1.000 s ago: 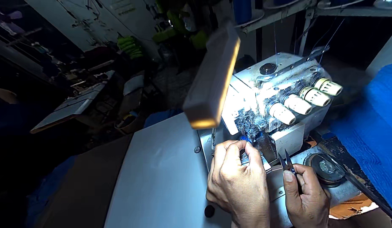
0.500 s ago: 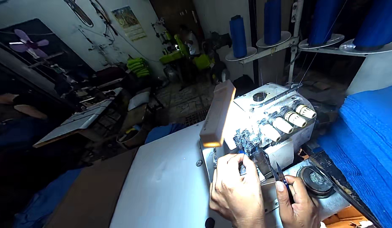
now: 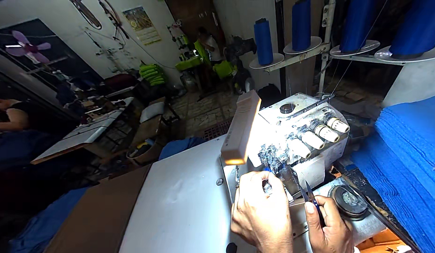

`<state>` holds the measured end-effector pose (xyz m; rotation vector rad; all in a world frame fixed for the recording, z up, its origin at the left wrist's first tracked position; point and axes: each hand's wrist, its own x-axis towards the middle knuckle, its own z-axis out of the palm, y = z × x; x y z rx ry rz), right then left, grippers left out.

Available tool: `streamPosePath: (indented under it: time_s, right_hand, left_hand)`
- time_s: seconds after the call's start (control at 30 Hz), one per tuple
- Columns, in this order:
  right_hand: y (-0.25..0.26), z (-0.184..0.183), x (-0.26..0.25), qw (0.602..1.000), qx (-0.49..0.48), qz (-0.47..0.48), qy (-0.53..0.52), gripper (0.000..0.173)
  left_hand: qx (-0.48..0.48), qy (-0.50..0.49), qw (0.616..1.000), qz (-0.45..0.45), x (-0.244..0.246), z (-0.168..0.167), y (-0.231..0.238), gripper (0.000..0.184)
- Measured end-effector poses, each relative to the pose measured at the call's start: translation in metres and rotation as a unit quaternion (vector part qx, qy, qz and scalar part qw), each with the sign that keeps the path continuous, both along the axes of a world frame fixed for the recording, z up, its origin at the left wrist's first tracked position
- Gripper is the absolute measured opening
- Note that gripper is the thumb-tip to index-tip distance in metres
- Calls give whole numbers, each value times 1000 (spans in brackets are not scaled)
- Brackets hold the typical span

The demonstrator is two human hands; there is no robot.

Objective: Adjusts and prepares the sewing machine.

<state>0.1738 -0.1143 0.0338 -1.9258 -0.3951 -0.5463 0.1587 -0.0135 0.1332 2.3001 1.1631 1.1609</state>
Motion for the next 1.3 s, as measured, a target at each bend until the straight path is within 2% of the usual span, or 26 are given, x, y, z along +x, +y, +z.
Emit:
streamPosePath:
  time_s: [0.43,0.57,0.67,0.77,0.87,1.0,1.1,1.23,1.3]
  right_hand:
    - [-1,3,-1,1000,-20,-4,7,44]
    - [0,5,-1,999,-32,-15,3,44]
    - [-1,8,-2,999,-46,-20,9,44]
    - [-1,10,-3,998,-55,-21,17,43]
    - [-1,11,-5,998,-59,-23,23,43]
    - [0,10,-5,997,-71,-28,23,44]
    - [0,12,-6,996,-77,-28,18,44]
    - [-1,15,-7,995,-87,-31,26,44]
    - [0,14,-8,995,-90,-33,28,44]
  left_hand:
    - [-5,14,1000,1,-2,6,1,6]
    - [-32,36,998,-35,-6,9,2,10]
    - [-31,42,995,-86,-14,10,5,21]
    - [7,-43,983,-176,-32,4,9,26]
    - [1,-150,948,-282,-60,13,13,21]
    - [31,-208,919,-334,-59,18,54,24]
    - [-16,-123,916,-383,-45,15,93,26]
    - [121,16,935,-332,-38,16,127,23]
    - [87,63,943,-316,-35,27,131,19]
